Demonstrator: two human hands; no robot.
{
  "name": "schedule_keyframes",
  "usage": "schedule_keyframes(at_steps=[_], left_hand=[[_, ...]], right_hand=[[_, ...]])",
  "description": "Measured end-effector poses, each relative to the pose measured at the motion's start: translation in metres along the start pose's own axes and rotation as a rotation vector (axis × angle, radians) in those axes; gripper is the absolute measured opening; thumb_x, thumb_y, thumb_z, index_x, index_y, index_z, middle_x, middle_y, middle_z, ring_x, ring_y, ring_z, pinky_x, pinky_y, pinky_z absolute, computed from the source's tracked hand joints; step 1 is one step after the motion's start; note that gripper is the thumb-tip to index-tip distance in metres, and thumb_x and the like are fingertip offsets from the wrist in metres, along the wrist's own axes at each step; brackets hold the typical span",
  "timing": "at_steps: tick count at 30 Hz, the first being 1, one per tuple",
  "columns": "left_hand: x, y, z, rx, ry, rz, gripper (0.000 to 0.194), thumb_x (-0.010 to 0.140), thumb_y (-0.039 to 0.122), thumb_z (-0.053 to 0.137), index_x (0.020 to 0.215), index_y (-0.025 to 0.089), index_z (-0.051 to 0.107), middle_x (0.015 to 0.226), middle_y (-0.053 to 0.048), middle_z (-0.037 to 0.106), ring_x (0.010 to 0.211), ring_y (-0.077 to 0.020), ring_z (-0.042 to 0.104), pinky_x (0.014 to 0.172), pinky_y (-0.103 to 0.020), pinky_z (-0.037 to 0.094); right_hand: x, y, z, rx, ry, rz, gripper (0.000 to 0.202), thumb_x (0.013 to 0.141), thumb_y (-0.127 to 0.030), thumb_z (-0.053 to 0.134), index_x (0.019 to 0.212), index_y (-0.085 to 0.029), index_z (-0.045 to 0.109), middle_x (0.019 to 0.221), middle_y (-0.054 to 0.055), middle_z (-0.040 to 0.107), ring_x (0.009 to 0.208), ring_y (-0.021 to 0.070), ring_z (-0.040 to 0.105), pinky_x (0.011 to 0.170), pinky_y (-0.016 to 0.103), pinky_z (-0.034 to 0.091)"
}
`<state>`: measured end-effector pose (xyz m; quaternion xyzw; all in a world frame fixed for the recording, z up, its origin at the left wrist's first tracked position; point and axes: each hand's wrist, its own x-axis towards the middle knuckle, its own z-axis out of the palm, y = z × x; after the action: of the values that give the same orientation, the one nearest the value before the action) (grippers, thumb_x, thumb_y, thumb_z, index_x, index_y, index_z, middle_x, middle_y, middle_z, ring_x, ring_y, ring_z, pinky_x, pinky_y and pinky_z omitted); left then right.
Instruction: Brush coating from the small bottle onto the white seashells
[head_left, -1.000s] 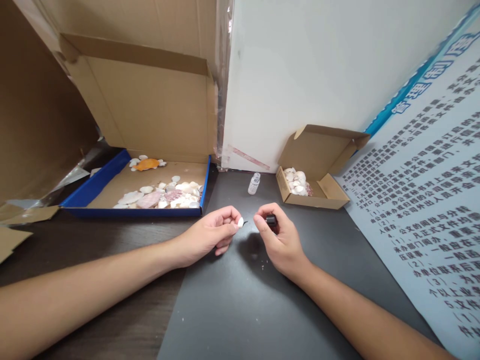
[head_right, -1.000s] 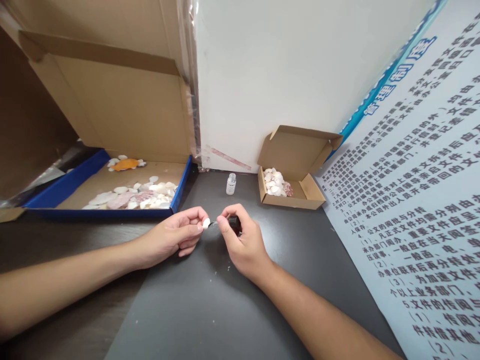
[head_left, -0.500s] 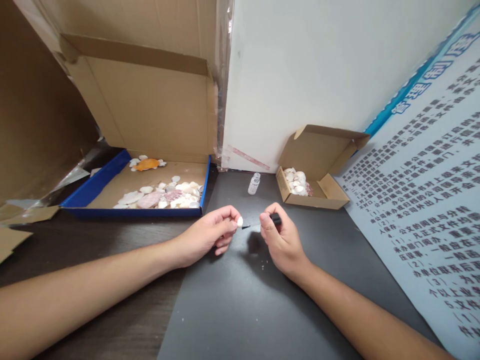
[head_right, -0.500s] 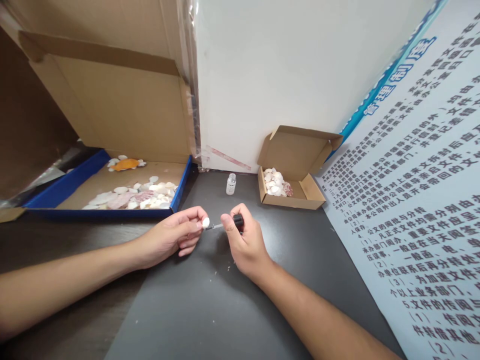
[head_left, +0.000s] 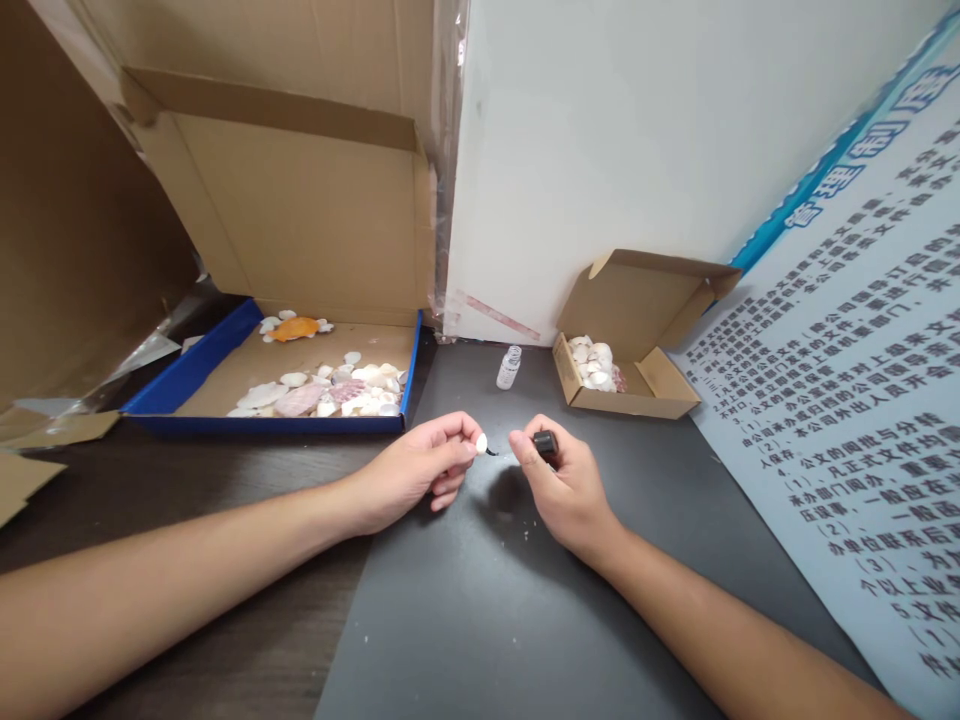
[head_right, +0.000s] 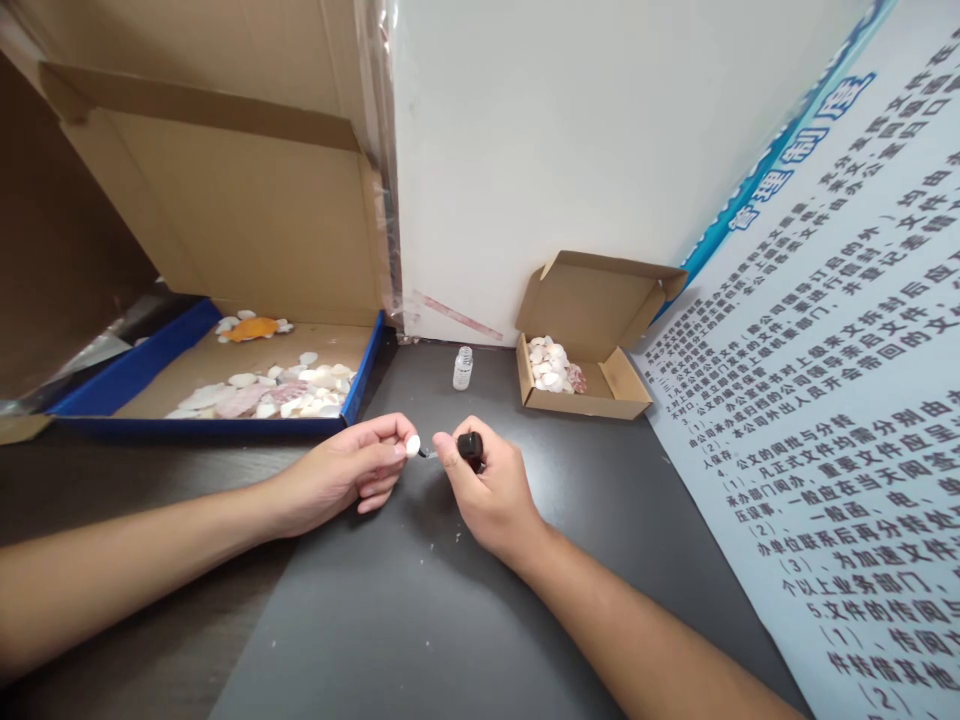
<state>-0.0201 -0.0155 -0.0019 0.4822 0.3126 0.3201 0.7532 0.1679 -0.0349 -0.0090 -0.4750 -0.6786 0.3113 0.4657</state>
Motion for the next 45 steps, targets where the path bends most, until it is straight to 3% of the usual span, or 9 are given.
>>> schedule_keyframes(at_steps=[6, 13, 23, 30, 34, 40, 45], left_hand=[[0.0001, 0.0003, -0.0002, 0.004, -0.013, 0.001, 0.01, 0.088, 0.026, 0.057, 0.086, 0.02, 0.049, 0.053, 0.01, 0.032, 0.045, -0.0059, 0.028, 0.041, -0.015, 0.033], [0.0001, -0.0009, -0.0009, 0.008, -0.007, 0.009, 0.016, 0.086, 0.029, 0.061, 0.084, 0.02, 0.049, 0.054, 0.01, 0.035, 0.045, -0.0052, 0.029, 0.041, -0.015, 0.034], [0.0002, -0.0009, -0.0002, 0.015, 0.007, 0.004, 0.017, 0.085, 0.031, 0.062, 0.085, 0.02, 0.049, 0.054, 0.01, 0.035, 0.045, -0.0059, 0.029, 0.041, -0.016, 0.033], [0.0003, 0.0, 0.0007, 0.002, 0.014, 0.015, 0.015, 0.086, 0.029, 0.06, 0.084, 0.021, 0.048, 0.053, 0.01, 0.034, 0.044, -0.0061, 0.028, 0.04, -0.015, 0.033], [0.0004, -0.0001, 0.0004, 0.004, 0.002, 0.009, 0.014, 0.087, 0.029, 0.059, 0.085, 0.021, 0.048, 0.053, 0.01, 0.034, 0.044, -0.006, 0.029, 0.04, -0.016, 0.033], [0.0008, -0.0003, 0.0005, 0.015, 0.021, 0.006, 0.015, 0.086, 0.03, 0.061, 0.084, 0.02, 0.05, 0.052, 0.01, 0.033, 0.044, -0.006, 0.028, 0.04, -0.016, 0.032], [0.0007, -0.0005, 0.0001, 0.009, 0.019, 0.005, 0.014, 0.086, 0.03, 0.06, 0.085, 0.02, 0.049, 0.052, 0.01, 0.034, 0.044, -0.0062, 0.028, 0.04, -0.016, 0.033]], right_hand=[[-0.0016, -0.0001, -0.0012, 0.051, 0.014, -0.034, 0.03, 0.093, -0.039, 0.053, 0.07, -0.021, 0.048, 0.057, -0.006, 0.036, 0.051, 0.0102, 0.032, 0.049, 0.023, 0.028], [0.0002, -0.0007, 0.0012, -0.035, -0.065, 0.055, 0.026, 0.09, -0.038, 0.057, 0.072, -0.021, 0.051, 0.055, -0.006, 0.038, 0.05, 0.0102, 0.035, 0.049, 0.022, 0.031], [0.0014, -0.0033, 0.0014, -0.056, -0.053, 0.101, 0.024, 0.087, -0.035, 0.059, 0.069, -0.02, 0.052, 0.055, -0.005, 0.043, 0.05, 0.0104, 0.039, 0.05, 0.023, 0.034], [-0.0011, -0.0034, -0.0001, 0.017, 0.015, 0.031, 0.03, 0.091, -0.037, 0.054, 0.067, -0.022, 0.042, 0.054, -0.007, 0.035, 0.049, 0.0098, 0.034, 0.048, 0.022, 0.03], [-0.0009, -0.001, 0.0011, 0.018, -0.001, 0.009, 0.03, 0.091, -0.038, 0.054, 0.069, -0.022, 0.042, 0.054, -0.007, 0.034, 0.049, 0.0099, 0.033, 0.047, 0.022, 0.029], [0.0001, 0.001, 0.0017, 0.011, 0.074, 0.014, 0.028, 0.092, -0.038, 0.053, 0.072, -0.023, 0.04, 0.055, -0.008, 0.033, 0.048, 0.0103, 0.032, 0.047, 0.023, 0.028], [-0.0004, 0.0019, 0.0008, 0.025, -0.022, 0.021, 0.028, 0.092, -0.039, 0.054, 0.074, -0.023, 0.041, 0.056, -0.008, 0.034, 0.05, 0.0105, 0.033, 0.048, 0.023, 0.028]])
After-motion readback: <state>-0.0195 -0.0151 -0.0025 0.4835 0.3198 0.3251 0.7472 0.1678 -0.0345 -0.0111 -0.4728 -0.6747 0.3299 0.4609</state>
